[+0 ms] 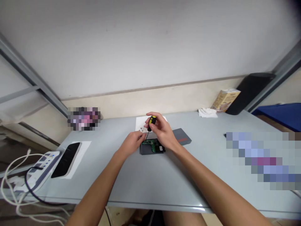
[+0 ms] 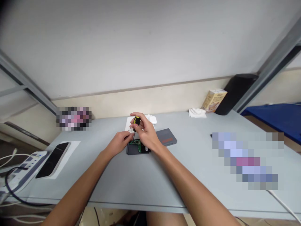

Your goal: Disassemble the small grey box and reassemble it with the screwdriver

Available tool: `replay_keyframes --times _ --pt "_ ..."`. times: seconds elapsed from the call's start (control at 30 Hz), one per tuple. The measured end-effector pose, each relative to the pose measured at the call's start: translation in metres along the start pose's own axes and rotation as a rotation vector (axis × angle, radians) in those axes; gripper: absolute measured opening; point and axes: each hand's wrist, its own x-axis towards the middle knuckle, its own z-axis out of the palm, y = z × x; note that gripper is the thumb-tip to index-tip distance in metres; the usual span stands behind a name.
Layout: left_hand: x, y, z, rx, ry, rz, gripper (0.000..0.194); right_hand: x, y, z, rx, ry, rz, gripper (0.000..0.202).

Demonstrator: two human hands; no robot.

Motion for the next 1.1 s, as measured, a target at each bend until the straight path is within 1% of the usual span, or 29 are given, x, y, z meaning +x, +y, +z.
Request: replay_keyframes --times 0.07,0.17,0.2,0.27,0.33,0.4,0.5,0.57,0.63,0.7,0.77,0.87,0.93,1.0,1.03,1.1 --pt "0.0 0.002 -0.001 -0.01 -0.002 -0.019 0.041 0.0 0.0 0.0 0.015 0.009 -0.003 0.026" --pt "0.0 0.004 -0.002 -0.025 0.0 -0.03 0.04 0.0 -0.001 -0.001 -0.073 0.072 -0.006 0.018" --pt "0.0 0.005 -0.002 -0.028 0.001 -0.03 0.04 0.0 -0.002 -0.002 -0.087 0.076 -0.004 0.017" --pt "0.0 0.006 -0.002 -0.029 0.0 -0.033 0.04 0.001 -0.005 -0.003 -0.069 0.035 0.003 0.019" --pt "0.0 0.006 -0.002 -0.028 0.001 -0.034 0.04 0.001 -0.008 -0.005 -0.057 -0.042 0.004 0.024" --pt "-0.001 0.006 -0.001 -0.031 0.006 -0.042 0.041 0.001 -0.011 -0.004 -0.103 -0.063 -0.005 0.02" --pt "-0.002 0.007 0.0 -0.033 0.024 -0.05 0.043 0.0 -0.01 -0.002 -0.193 0.031 -0.049 0.008" --pt "-0.002 0.008 0.001 -0.03 0.04 -0.041 0.042 0.0 -0.008 0.0 -0.184 0.075 -0.07 0.01" --pt "-0.003 0.007 0.002 -0.034 0.052 -0.032 0.041 0.0 -0.008 0.0 -0.125 0.041 -0.059 0.018" --pt "-0.003 0.006 0.003 -0.049 0.061 -0.029 0.041 0.0 -0.008 -0.002 -0.08 0.005 -0.043 0.016" --pt "-0.003 0.005 0.004 -0.065 0.067 -0.034 0.041 0.001 -0.01 -0.005 -0.096 0.021 -0.049 0.008" --pt "-0.004 0.004 0.005 -0.079 0.064 -0.04 0.041 0.001 -0.012 -0.008 -0.15 0.086 -0.065 0.003" --pt "-0.004 0.004 0.004 -0.077 0.06 -0.035 0.041 0.001 -0.012 -0.009 -0.109 0.067 -0.046 0.012" --pt "-0.004 0.005 0.004 -0.076 0.057 -0.032 0.042 0.001 -0.012 -0.009 -0.046 0.01 -0.022 0.021" --pt "-0.004 0.005 0.004 -0.079 0.058 -0.037 0.042 0.0 -0.011 -0.009 -0.033 -0.013 -0.014 0.022" --pt "-0.004 0.005 0.004 -0.089 0.055 -0.053 0.042 0.0 -0.011 -0.007 -0.065 -0.002 -0.019 0.016"
